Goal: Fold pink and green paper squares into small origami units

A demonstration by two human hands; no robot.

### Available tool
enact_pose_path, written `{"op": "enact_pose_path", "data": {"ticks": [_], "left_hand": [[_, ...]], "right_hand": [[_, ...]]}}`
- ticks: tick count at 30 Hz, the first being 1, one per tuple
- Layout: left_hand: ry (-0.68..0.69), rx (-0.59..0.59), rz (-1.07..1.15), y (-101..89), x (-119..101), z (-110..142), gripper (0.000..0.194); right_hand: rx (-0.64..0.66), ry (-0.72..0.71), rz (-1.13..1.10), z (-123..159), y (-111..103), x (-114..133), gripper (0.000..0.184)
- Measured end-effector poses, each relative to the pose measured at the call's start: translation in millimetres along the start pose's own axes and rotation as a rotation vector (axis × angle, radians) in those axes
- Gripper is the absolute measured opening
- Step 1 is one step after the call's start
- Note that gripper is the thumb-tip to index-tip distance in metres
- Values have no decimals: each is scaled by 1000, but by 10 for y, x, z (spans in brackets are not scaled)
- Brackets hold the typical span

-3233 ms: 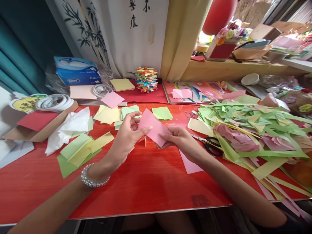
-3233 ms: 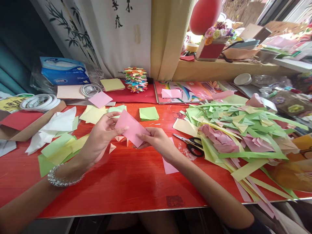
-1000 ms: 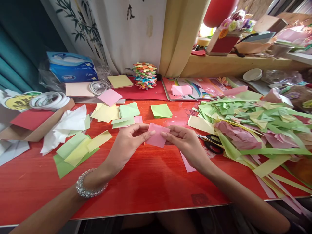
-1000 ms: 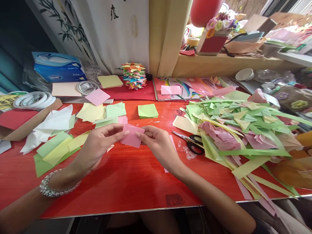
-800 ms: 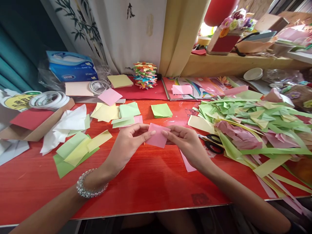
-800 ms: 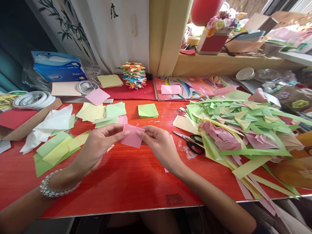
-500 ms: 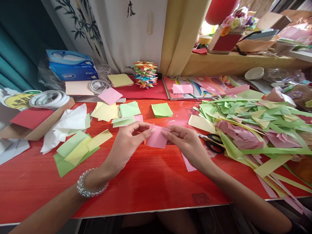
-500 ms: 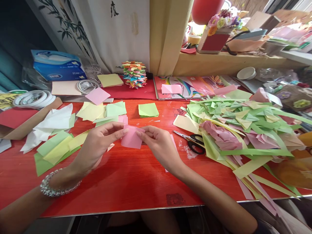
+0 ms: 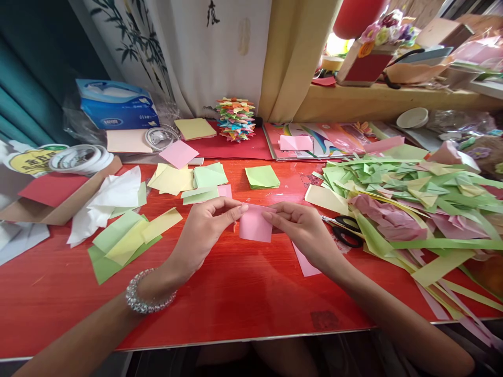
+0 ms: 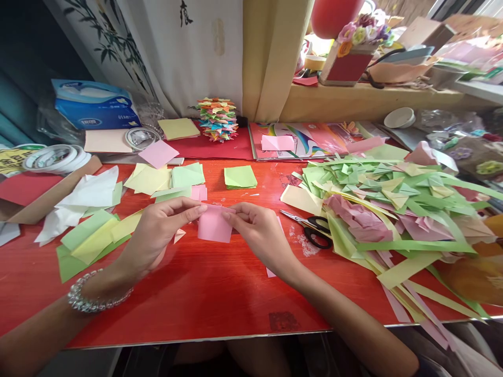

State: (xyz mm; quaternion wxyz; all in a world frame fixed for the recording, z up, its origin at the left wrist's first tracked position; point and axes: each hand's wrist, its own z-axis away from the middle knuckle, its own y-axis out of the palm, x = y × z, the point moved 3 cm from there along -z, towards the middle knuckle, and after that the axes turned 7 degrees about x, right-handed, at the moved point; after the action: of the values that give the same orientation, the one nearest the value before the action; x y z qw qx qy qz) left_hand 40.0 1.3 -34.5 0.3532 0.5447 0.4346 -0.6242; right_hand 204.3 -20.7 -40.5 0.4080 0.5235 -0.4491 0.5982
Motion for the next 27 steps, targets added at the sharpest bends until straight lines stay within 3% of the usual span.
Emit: {"op": "enact_pose_path", "data": {"ticks": [2, 7, 13, 20, 27], "left_hand": [[8, -10, -16, -10, 5, 1, 22], [36, 5, -107, -3, -14, 22, 21], [24, 116, -235, 90, -35, 78, 22], [-64, 141, -346, 127, 43, 87, 26], [-70, 166, -302, 134, 38, 70, 31]], "right_hand": [[14, 12, 14, -7, -25, 8, 25], [193, 91, 93, -15, -63, 46, 23], [44, -105, 193, 3, 20, 90, 18], [-30, -21, 439, -9, 92, 37, 17], [-70, -97, 631, -8, 89, 8, 14]]}}
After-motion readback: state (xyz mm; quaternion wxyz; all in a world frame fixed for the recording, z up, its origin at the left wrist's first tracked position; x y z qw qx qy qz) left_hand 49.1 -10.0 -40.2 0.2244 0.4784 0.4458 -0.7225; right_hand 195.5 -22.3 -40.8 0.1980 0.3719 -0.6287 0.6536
